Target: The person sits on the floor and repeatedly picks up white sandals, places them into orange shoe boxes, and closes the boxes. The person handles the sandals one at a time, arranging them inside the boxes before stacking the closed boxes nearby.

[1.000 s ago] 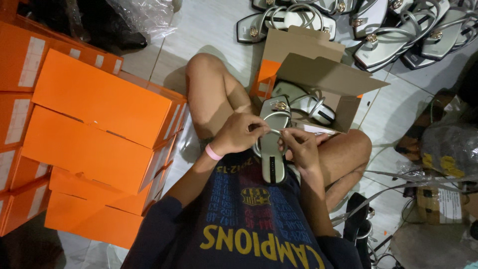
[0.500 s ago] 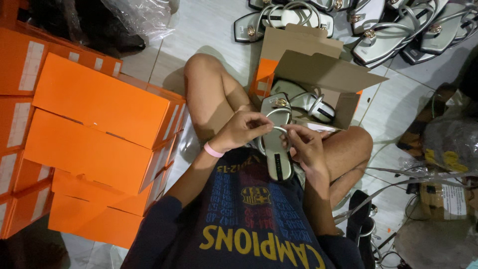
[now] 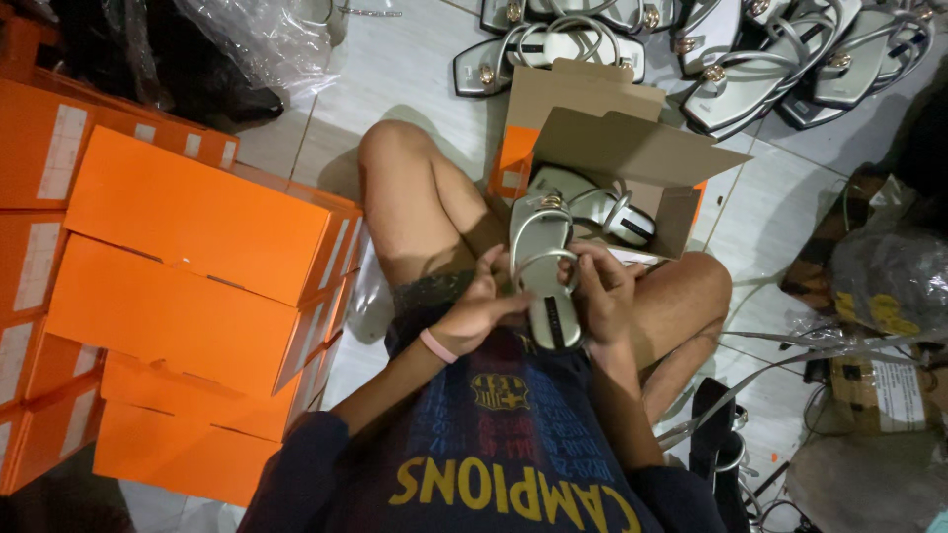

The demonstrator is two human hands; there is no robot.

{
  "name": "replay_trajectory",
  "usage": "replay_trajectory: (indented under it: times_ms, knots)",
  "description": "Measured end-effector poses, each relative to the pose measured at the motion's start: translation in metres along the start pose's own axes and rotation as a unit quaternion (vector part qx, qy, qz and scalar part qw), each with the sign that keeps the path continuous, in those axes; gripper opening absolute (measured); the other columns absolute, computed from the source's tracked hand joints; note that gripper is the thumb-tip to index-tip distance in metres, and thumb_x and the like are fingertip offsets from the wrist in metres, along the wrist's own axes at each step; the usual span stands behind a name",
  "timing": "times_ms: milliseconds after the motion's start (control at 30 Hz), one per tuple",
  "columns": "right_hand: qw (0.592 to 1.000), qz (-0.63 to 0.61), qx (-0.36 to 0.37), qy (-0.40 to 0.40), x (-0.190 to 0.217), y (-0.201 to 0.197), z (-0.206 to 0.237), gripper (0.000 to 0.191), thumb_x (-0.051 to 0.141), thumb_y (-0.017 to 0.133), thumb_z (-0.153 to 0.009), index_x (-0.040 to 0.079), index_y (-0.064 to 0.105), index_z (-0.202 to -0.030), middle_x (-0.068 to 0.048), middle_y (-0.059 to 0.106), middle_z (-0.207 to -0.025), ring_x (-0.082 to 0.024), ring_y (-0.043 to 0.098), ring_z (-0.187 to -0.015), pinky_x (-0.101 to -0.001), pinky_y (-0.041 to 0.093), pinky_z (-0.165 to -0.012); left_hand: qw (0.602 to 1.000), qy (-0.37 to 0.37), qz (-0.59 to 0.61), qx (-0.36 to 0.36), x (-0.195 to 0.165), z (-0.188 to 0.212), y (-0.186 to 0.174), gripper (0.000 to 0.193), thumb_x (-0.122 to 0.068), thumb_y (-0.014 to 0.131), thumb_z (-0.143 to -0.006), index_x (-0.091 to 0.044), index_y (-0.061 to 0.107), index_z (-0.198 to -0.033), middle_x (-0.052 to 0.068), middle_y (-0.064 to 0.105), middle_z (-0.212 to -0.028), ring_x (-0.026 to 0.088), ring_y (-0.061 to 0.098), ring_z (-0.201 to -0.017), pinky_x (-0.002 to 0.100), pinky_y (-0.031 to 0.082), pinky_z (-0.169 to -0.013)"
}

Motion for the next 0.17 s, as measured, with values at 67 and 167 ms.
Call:
replay_trajectory:
  times_ms: [67, 167]
  knots:
    - [0.999, 0.041, -0.013, -0.010, 0.005, 0.008, 0.001, 0.028, 0.013, 0.058, -0.110, -0.004, 0.062, -0.131, -0.009, 0.066, -0.115, -0.016, 0.064, -0.105, -0.0300, 0.053, -0.094, 0.996, 0.078, -0.024, 0.022, 0.004, -0.001, 0.009, 0.106, -0.003, 0.080, -0.083, -0.008, 0.007, -0.160, 0.014, 0.043, -0.151, 0.025, 0.050, -0.135, 0.042, 0.049, -0.109]
    - [0.991, 0.124, -0.009, -0.055, 0.022, 0.021, 0.007, 0.034, 0.014, 0.057, -0.108, -0.001, 0.057, -0.138, -0.011, 0.066, -0.126, -0.018, 0.065, -0.116, -0.0329, 0.054, -0.102, 0.987, 0.102, -0.042, 0.117, 0.001, 0.000, 0.008, 0.097, -0.001, 0.079, -0.091, -0.001, 0.021, -0.168, 0.018, 0.045, -0.156, 0.030, 0.047, -0.141, 0.044, 0.045, -0.117]
Point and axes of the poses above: each hand's wrist, its own z-axis away from the middle knuckle, its own y-axis out of the palm, x = y × z, the point moved 2 cm from there along -z, towards the middle knuckle
